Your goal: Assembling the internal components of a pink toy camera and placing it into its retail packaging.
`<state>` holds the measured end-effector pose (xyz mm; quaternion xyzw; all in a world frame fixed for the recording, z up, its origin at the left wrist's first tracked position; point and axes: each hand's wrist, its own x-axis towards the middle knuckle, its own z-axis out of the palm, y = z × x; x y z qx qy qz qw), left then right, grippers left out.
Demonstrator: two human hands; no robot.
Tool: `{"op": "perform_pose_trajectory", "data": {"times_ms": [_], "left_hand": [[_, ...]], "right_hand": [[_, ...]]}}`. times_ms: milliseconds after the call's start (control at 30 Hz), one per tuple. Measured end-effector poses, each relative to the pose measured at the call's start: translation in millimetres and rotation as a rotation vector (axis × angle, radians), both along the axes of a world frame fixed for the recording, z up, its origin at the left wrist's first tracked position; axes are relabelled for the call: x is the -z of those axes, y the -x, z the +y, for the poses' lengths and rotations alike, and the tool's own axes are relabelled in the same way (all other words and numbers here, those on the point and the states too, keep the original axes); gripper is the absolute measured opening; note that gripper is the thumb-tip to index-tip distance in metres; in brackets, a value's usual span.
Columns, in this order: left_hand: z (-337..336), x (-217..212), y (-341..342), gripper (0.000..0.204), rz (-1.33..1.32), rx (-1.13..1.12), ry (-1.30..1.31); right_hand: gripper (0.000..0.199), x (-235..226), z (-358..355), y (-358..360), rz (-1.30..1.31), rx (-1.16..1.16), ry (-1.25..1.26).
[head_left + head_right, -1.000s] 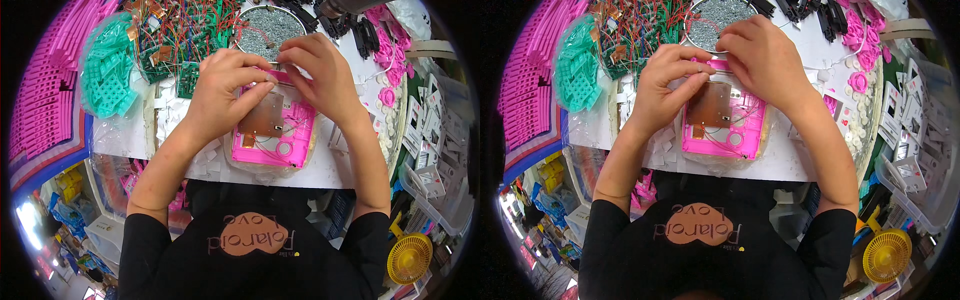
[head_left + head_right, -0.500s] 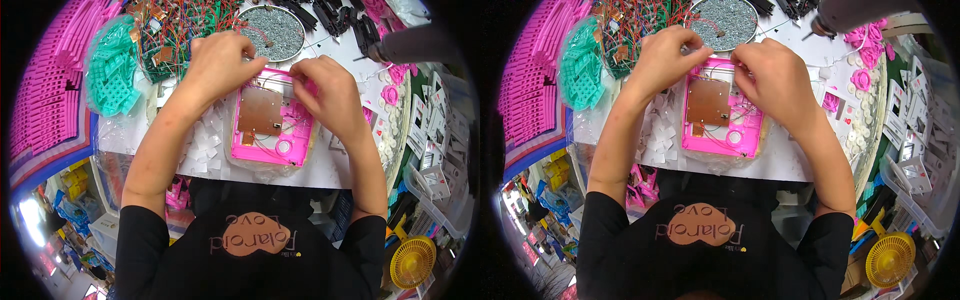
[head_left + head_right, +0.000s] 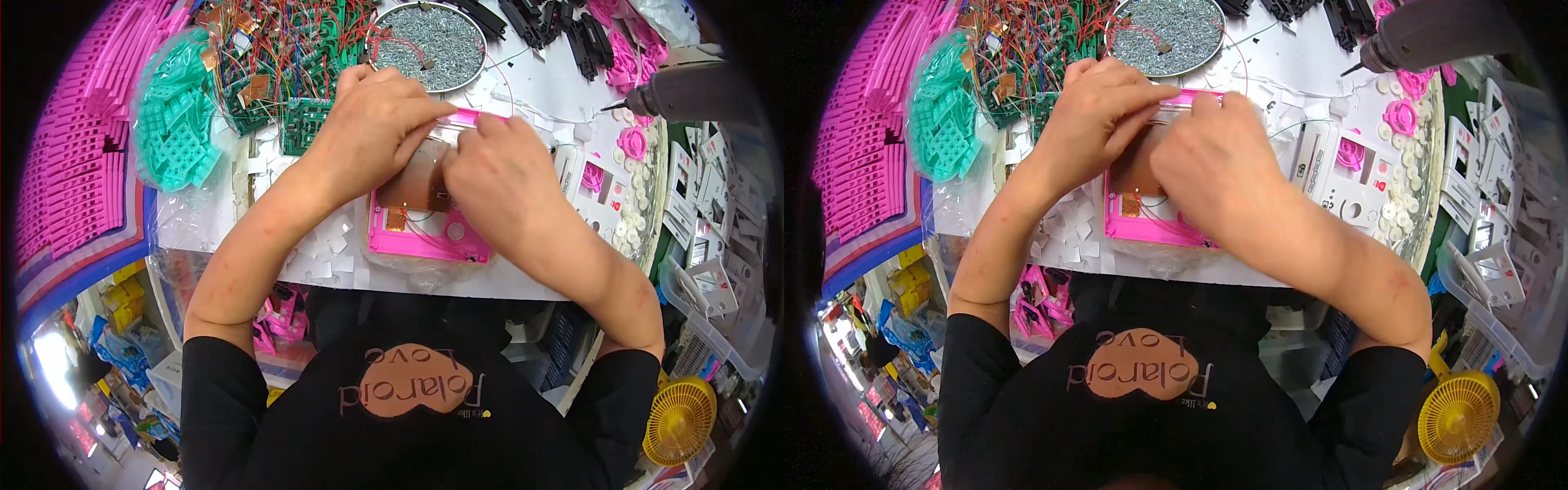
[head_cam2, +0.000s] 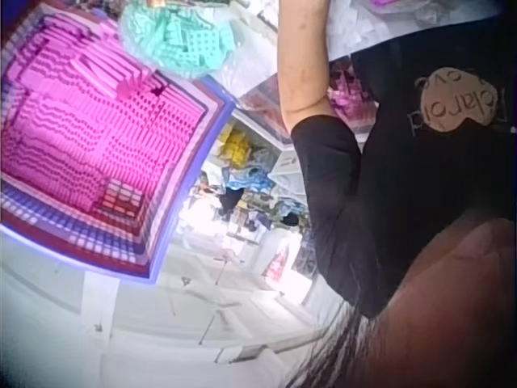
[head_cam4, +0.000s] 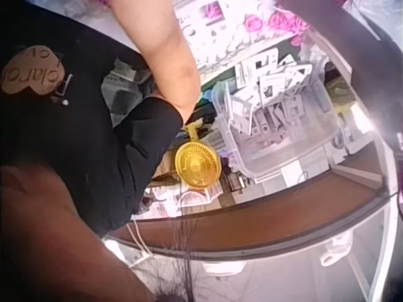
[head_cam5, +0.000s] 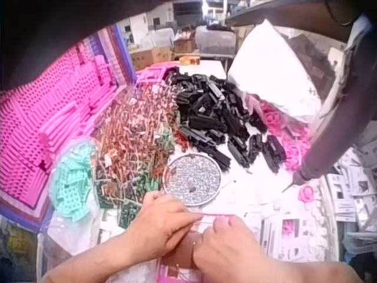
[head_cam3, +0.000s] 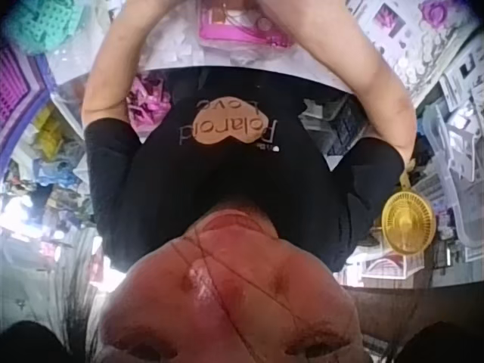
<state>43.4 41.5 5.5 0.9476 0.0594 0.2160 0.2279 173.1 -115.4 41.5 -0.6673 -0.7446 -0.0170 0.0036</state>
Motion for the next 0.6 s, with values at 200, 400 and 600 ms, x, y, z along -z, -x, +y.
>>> {"op": "perform_pose_trajectory", "data": {"times_ms": [200, 400, 600], "left_hand": [[-6, -2, -4, 0.007, 0.043, 0.006, 0.077], [-10, -4, -15, 0.006, 0.115, 0.191, -0.127], [-9, -16, -36, 0.008, 0.249, 0.353, -0.357]], "right_hand": [[0.005, 6, -19, -6, 0.193, 0.005, -0.090], [0.011, 17, -36, -1, 0.417, 0.198, -0.242], [0.009, 15, -38, 4, 0.559, 0.293, -0.140]]}}
